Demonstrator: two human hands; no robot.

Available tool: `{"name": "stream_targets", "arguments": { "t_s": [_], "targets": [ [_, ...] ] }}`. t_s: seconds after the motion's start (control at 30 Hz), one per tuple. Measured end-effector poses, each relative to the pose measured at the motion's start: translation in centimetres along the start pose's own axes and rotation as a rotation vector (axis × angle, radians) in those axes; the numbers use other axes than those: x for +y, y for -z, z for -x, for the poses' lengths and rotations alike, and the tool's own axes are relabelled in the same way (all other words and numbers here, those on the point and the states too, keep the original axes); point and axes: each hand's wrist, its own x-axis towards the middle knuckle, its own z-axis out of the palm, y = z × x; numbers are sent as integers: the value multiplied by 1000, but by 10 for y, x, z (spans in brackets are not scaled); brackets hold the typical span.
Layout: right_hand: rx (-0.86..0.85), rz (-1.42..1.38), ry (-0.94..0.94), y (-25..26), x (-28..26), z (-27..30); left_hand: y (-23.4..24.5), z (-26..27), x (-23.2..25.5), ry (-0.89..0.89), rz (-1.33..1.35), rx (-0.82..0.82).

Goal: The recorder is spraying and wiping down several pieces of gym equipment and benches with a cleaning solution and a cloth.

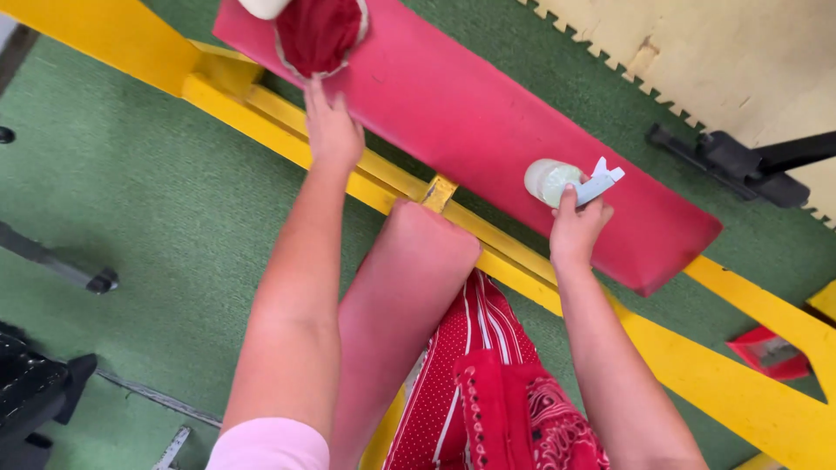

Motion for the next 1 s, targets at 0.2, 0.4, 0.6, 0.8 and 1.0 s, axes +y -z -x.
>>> {"name": "stream_targets", "arguments": {
  "t_s": [0.2,0.4,0.6,0.8,1.0],
  "targets": [
    [-69,24,52,-4,-24,25,-38,-58,-32,20,-144,-123],
    [-99,-11,80,1,-20,40,-139,-61,-111,-225,-438,81],
    [-118,41,40,1,-23,36,16,-55,13,4,-123,-127],
    [-105,32,76,-6,-29,39,-72,-74,-48,-75,-166,30],
    [-95,186,386,0,-25,57,-2,-15,39,60,946,-107]
  ]
}}
